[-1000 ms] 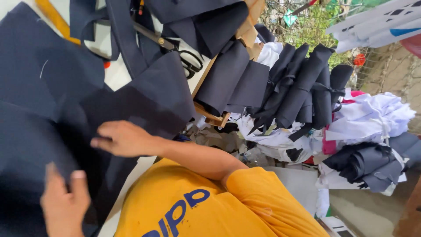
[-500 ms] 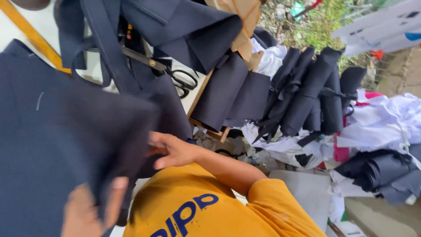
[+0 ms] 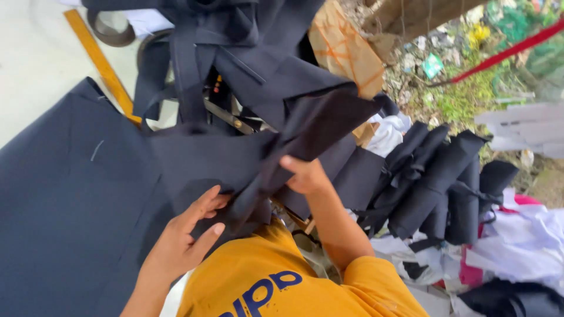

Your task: The person cuts a large piece of dark blue fabric using shears, following a white chalk line. They then use a ruler and chalk to mark measurements on the fabric and write 'S-30' on it. Finally, they fold and stack the cut fabric pieces on the table.

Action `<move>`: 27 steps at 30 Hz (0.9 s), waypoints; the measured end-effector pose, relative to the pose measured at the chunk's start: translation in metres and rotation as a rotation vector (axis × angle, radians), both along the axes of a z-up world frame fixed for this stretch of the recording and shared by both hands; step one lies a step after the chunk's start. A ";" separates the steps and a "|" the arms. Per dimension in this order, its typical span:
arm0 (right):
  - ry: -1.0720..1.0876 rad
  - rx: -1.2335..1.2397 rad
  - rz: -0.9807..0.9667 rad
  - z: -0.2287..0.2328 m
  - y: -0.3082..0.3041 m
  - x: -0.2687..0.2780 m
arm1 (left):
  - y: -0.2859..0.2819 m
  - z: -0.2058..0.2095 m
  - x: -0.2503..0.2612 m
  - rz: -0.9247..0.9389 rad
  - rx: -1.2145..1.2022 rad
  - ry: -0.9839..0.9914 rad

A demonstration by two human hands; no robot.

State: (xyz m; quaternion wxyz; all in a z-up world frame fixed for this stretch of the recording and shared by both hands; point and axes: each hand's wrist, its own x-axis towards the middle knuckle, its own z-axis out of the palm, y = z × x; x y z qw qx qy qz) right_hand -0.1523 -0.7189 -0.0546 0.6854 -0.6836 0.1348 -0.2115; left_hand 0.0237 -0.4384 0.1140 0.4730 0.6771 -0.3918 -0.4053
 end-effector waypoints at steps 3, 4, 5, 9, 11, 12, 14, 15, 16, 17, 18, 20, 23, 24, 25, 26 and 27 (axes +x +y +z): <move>-0.142 0.804 0.041 0.009 -0.036 0.010 | -0.010 0.007 0.013 0.042 0.046 -0.103; -0.133 0.746 0.131 0.032 -0.038 0.018 | -0.015 0.009 0.016 0.047 0.119 -0.071; -0.125 0.690 0.218 0.054 -0.038 0.025 | -0.018 0.011 0.018 0.050 0.194 -0.039; -0.265 0.438 0.620 0.078 -0.104 0.044 | -0.046 -0.025 0.048 0.074 0.079 -0.219; -0.713 0.377 1.166 0.091 -0.143 0.080 | -0.069 -0.055 0.077 0.103 -0.226 -0.854; -0.713 0.383 1.172 0.086 -0.152 0.072 | -0.092 -0.058 0.083 0.110 -0.220 -0.854; -0.750 0.257 1.219 0.077 -0.175 0.067 | -0.141 -0.062 0.103 0.119 -0.352 -1.045; -0.750 0.257 1.228 0.081 -0.165 0.064 | -0.172 -0.067 0.103 0.128 -0.350 -1.049; -0.752 0.261 1.153 0.084 -0.156 0.061 | -0.204 -0.073 0.104 0.142 -0.416 -1.071; -0.751 0.267 1.076 0.086 -0.145 0.054 | -0.235 -0.079 0.104 0.155 -0.481 -1.089; -0.748 0.269 1.082 0.092 -0.133 0.047 | -0.259 -0.082 0.098 0.163 -0.478 -1.089; -0.691 0.354 0.912 0.104 -0.106 0.033 | -0.301 -0.089 0.088 0.051 -0.035 -1.038; -0.600 0.256 1.014 0.146 -0.087 0.025 | -0.322 -0.144 0.109 0.104 0.276 -1.304; -0.597 0.261 1.012 0.148 -0.081 0.021 | -0.317 -0.155 0.116 0.101 0.278 -1.300; -0.624 0.323 0.938 0.151 -0.073 0.016 | -0.312 -0.166 0.122 0.052 0.294 -1.272; -0.649 0.384 0.863 0.153 -0.066 0.010 | -0.309 -0.177 0.128 0.002 0.309 -1.244; -0.648 0.385 0.845 0.154 -0.069 0.014 | -0.310 -0.168 0.136 -0.015 0.303 -1.241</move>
